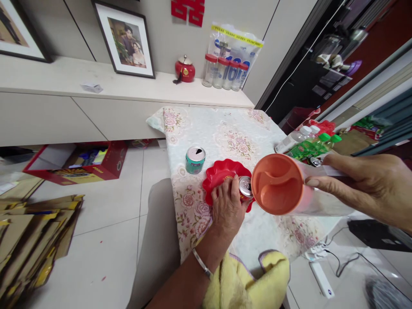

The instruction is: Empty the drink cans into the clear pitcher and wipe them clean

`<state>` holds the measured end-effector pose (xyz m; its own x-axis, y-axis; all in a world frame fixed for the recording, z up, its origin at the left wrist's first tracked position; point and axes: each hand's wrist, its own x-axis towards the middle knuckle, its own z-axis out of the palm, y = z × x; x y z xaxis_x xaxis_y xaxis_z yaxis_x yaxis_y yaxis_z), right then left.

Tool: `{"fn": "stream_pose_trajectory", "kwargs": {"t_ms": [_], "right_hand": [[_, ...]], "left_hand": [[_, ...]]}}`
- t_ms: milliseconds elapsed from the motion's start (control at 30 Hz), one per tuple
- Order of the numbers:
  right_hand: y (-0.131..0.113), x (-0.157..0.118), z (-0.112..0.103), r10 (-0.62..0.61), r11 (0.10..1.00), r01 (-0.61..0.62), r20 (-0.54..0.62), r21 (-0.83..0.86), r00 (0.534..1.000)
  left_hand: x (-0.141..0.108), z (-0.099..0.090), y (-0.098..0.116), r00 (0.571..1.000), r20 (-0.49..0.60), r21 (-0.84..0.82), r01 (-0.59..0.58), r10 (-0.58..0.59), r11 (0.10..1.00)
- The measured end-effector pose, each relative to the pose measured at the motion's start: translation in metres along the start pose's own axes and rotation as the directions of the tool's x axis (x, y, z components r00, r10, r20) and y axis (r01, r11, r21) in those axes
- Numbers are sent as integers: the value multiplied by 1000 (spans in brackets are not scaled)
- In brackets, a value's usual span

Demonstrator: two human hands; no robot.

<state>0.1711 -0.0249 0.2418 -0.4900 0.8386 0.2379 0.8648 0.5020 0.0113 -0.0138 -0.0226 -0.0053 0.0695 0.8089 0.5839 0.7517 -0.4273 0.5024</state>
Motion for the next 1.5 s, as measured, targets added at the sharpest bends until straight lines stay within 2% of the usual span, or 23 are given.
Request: {"fn": "stream_pose_trajectory", "kwargs": {"t_ms": [167, 300, 467, 733, 1067, 1333, 1500], "right_hand": [[-3, 3, 0, 7, 1000, -7, 6, 21, 1000], [-3, 5, 0, -28, 999, 28, 0, 19, 1000], [-2, 3, 1, -11, 999, 11, 5, 34, 1000], [4, 0, 5, -28, 999, 29, 23, -43, 999], [2, 4, 5, 46, 999, -47, 49, 12, 998], [5, 3, 7, -22, 1000, 22, 17, 11, 1000], [6, 2, 7, -7, 1000, 7, 16, 18, 1000]], "left_hand": [[1, -2, 0, 1000, 19, 3, 12, -12, 1000], [1, -2, 0, 1000, 2, 4, 10, -10, 1000], [2, -1, 0, 1000, -8, -6, 5, -6, 1000], [2, 0, -1, 1000, -19, 14, -15, 15, 1000], [2, 0, -2, 999, -22, 23, -24, 24, 999], [2, -1, -1, 1000, -7, 13, -10, 10, 1000], [1, 0, -1, 1000, 1, 10, -3, 3, 1000]]}}
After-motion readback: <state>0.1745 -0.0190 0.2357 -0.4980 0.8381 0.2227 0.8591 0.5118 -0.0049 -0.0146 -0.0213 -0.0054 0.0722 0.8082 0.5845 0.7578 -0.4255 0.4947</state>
